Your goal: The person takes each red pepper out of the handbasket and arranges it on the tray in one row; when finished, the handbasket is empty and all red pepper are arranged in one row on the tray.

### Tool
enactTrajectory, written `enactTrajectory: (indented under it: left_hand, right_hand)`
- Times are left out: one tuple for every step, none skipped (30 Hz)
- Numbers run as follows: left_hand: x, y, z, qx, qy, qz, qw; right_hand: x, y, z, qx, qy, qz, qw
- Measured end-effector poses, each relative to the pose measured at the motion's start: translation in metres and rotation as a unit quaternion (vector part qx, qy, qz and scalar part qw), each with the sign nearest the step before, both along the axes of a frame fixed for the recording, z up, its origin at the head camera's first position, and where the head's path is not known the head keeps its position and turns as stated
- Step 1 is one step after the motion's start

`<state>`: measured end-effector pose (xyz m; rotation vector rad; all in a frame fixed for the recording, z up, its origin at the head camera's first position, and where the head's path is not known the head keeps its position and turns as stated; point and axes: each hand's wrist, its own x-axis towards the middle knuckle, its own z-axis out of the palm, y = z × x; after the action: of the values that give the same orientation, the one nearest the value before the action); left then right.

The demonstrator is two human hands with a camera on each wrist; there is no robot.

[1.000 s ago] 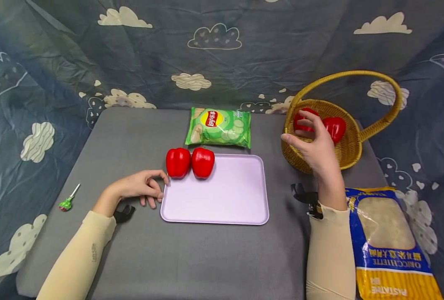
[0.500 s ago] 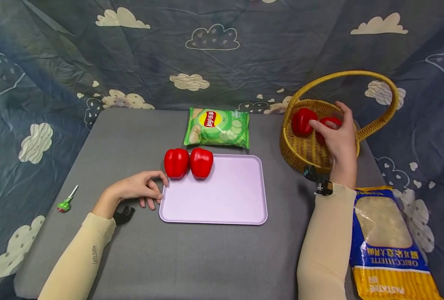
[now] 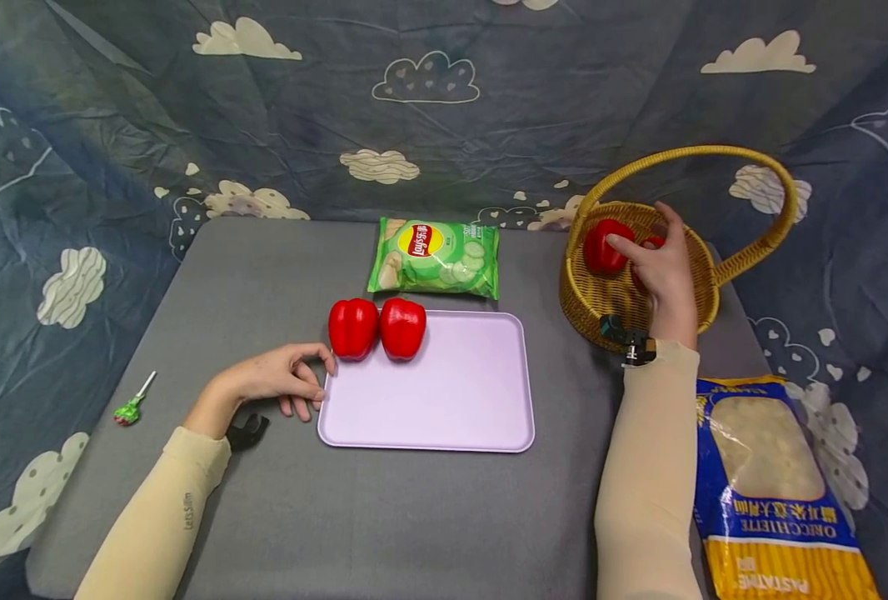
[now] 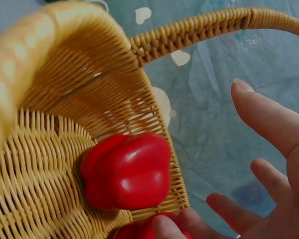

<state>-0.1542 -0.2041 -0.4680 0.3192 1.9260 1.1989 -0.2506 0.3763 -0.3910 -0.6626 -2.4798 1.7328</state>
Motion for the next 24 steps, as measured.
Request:
enactTrajectory:
  left_hand:
    - [0.000,0.000,0.000,-0.001,0.000,-0.001,1.0000]
    - [0.000,0.000,0.000,-0.001,0.000,-0.002,1.0000]
    - [0.000,0.000,-0.001,-0.002,-0.001,-0.002,1.0000]
    - [-0.001,0.000,-0.001,-0.003,-0.002,-0.002,1.0000]
    - [-0.001,0.000,0.000,-0.004,-0.004,-0.002,1.0000]
    - [-0.002,0.000,0.000,-0.004,-0.005,-0.003,1.0000]
    - [-0.002,0.000,0.000,-0.004,-0.007,-0.003,1.0000]
    - [-0.003,0.000,0.001,-0.003,-0.008,-0.004,1.0000]
    - [-0.003,0.000,0.001,-0.004,-0.010,-0.005,0.9999]
    - [-0.003,0.000,0.002,-0.003,-0.011,-0.007,0.9999]
    - [-0.004,0.000,0.002,-0.004,-0.011,-0.008,0.9999]
    - [-0.004,0.000,0.002,-0.005,-0.011,-0.009,0.9999]
    - [-0.004,0.000,0.002,-0.005,-0.012,-0.010,0.9999]
    - [-0.004,0.000,0.002,-0.007,-0.012,-0.011,0.9998]
    - [-0.004,-0.001,0.002,-0.009,-0.013,-0.011,0.9998]
    - [-0.004,-0.001,0.002,-0.010,-0.013,-0.011,0.9998]
    - [-0.004,-0.001,0.002,-0.011,-0.012,-0.010,0.9998]
    - [-0.004,-0.001,0.002,-0.012,-0.012,-0.011,0.9998]
    - [-0.004,-0.001,0.001,-0.013,-0.012,-0.010,0.9998]
    - [-0.004,-0.001,0.001,-0.013,-0.011,-0.010,0.9998]
    - [-0.004,0.000,0.001,-0.013,-0.010,-0.010,0.9998]
    - [-0.003,0.000,0.001,-0.011,-0.009,-0.010,0.9998]
    - [-0.003,0.000,0.001,-0.011,-0.009,-0.011,0.9998]
    - [-0.003,0.001,0.001,-0.011,-0.009,-0.011,0.9998]
  right_hand:
    - [-0.001,0.000,0.000,0.006,-0.004,0.003,1.0000]
    - [-0.002,0.001,0.000,0.012,-0.009,0.007,0.9999]
    - [-0.003,0.001,-0.001,0.018,-0.013,0.012,0.9997]
    - [-0.004,0.001,-0.001,0.021,-0.016,0.015,0.9995]
    - [-0.005,0.002,-0.001,0.024,-0.019,0.019,0.9993]
    - [-0.005,0.002,-0.001,0.026,-0.022,0.023,0.9991]
    - [-0.006,0.002,-0.001,0.027,-0.025,0.026,0.9990]
    - [-0.007,0.003,-0.002,0.028,-0.027,0.030,0.9988]
    - [-0.008,0.003,-0.002,0.028,-0.029,0.033,0.9986]
    - [-0.008,0.004,-0.002,0.025,-0.029,0.036,0.9986]
    - [-0.009,0.004,-0.003,0.023,-0.029,0.040,0.9985]
    - [-0.010,0.004,-0.004,0.021,-0.030,0.044,0.9984]
    - [-0.011,0.004,-0.004,0.022,-0.029,0.049,0.9982]
    - [-0.011,0.004,-0.005,0.024,-0.027,0.054,0.9979]
    - [-0.012,0.004,-0.005,0.024,-0.025,0.058,0.9977]
    - [-0.012,0.004,-0.005,0.023,-0.025,0.064,0.9974]
    - [-0.012,0.003,-0.006,0.025,-0.025,0.068,0.9970]
    - [-0.012,0.003,-0.005,0.025,-0.027,0.073,0.9967]
    - [-0.012,0.003,-0.005,0.022,-0.029,0.076,0.9965]
    - [-0.012,0.003,-0.005,0.018,-0.032,0.079,0.9962]
    - [-0.012,0.003,-0.005,0.014,-0.037,0.080,0.9960]
    - [-0.011,0.004,-0.005,0.013,-0.042,0.082,0.9957]
    - [-0.012,0.004,-0.005,0.012,-0.044,0.082,0.9955]
    - [-0.012,0.004,-0.005,0.012,-0.047,0.084,0.9953]
